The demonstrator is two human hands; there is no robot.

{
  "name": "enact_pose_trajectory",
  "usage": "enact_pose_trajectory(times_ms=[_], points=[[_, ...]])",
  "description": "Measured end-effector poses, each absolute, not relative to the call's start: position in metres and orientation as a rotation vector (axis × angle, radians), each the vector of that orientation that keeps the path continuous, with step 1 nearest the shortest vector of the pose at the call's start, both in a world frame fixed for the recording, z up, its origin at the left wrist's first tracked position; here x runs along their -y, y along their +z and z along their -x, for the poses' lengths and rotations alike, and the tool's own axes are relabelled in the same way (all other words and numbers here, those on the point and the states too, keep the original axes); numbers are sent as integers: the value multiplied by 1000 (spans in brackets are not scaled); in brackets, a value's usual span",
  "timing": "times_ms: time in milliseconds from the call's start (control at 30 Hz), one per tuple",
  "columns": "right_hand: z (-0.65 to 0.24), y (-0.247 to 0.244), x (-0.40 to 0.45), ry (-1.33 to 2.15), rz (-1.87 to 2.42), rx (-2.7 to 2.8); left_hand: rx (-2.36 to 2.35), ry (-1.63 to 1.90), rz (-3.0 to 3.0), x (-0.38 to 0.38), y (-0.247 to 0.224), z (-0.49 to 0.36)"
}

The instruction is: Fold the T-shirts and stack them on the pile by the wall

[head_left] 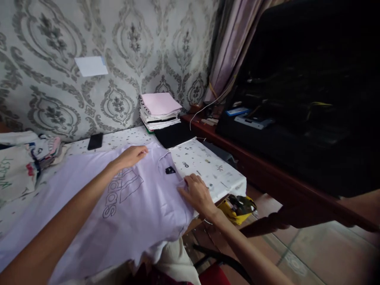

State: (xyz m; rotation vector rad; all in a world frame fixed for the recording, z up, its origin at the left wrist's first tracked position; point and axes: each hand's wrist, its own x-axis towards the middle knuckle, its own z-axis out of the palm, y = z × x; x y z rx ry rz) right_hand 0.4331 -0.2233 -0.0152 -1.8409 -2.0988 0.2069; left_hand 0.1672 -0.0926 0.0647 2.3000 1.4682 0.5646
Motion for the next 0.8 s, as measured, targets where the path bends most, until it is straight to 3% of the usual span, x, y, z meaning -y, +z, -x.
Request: enact_pose_trajectory(times_ms=[200,467,800], points=[[-436,-18,222,337,1734,2023,-1612,426,-2252,-6,25,-239],[-461,-12,218,554,1650,1786,-1522,590,-2024,-40,24,-243],[-476,-38,222,168,1686,1846,-1195,801,-1836,-16,-5,-257]])
